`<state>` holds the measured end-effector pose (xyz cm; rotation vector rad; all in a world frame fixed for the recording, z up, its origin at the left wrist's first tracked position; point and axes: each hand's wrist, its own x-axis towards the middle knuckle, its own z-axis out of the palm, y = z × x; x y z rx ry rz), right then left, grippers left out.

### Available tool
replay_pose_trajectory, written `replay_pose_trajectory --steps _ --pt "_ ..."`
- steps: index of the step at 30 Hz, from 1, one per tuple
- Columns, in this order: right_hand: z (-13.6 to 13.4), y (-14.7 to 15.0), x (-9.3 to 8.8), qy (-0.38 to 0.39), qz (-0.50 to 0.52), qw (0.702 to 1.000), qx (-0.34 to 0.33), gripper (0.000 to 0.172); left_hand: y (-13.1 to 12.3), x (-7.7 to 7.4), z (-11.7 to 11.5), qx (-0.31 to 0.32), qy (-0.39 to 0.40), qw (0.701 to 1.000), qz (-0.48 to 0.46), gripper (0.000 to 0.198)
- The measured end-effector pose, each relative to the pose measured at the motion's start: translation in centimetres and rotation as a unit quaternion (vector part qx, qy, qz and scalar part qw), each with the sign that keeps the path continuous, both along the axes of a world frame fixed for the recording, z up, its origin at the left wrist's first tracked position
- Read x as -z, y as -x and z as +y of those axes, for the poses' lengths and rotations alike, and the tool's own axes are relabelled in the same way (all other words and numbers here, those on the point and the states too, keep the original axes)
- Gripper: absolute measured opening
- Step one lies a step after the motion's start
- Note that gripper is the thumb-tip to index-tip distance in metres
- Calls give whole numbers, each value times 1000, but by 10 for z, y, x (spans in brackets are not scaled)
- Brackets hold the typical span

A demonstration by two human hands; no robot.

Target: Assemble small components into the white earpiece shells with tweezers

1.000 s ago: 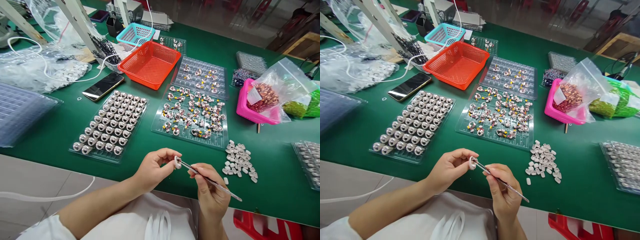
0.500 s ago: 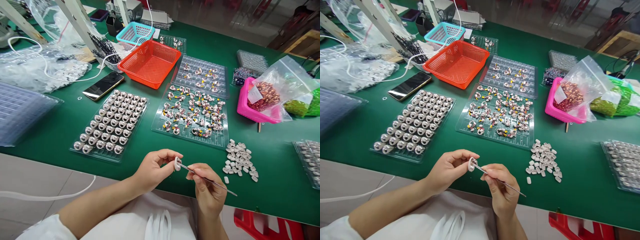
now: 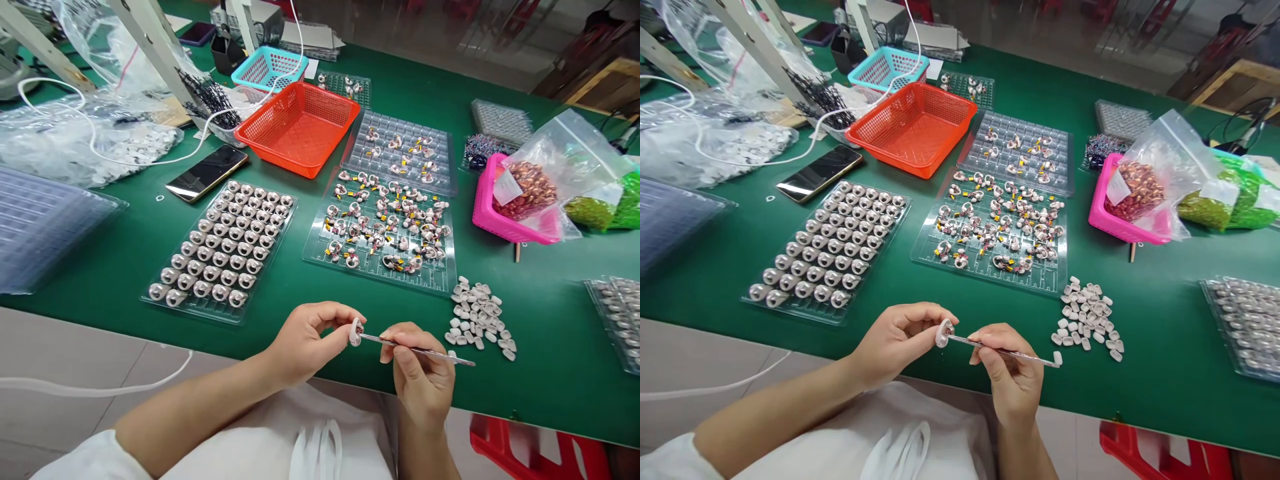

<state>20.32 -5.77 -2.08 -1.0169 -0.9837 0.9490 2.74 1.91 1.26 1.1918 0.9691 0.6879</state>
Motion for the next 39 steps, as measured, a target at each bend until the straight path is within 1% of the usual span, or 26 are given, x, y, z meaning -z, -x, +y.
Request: replay_pose_trajectory --steps 2,7,9,14,19,23,25,28,32,36,39 --pt "0 -1 -2 5 4 1000 1 16 0 0 0 13 -14 1000 -4 13" --pt "0 -3 -8 -7 -23 999 48 15 2 0 -1 32 -18 999 -21 11" --pt "-2 -4 -10 -13 -35 998 55 16 2 -1 -1 34 -17 999 -25 11" --pt "-7 -1 -9 16 -53 998 25 19 0 -6 1 30 2 999 -37 8" --pt "-11 0 -10 33 -58 998 14 24 -4 -9 3 14 75 994 -78 9" --pt "-12 3 -13 72 -112 991 -14 27 -7 -10 1 19 95 989 -113 7" --pt "-11 6 -13 84 -155 984 -24 25 -9 -9 -1 18 92 987 -133 7" --pt "-10 15 -12 92 -196 976 -23 16 -10 -7 -4 8 101 983 -152 9" --pt "-9 24 -10 108 -197 974 -4 10 -9 -3 -8 -1 108 980 -170 14" --pt "-6 27 -12 97 -222 970 13 6 -5 -2 -9 -9 77 983 -165 15" --pt "-3 25 -13 86 -227 970 16 4 -1 -4 -8 7 71 984 -161 15"
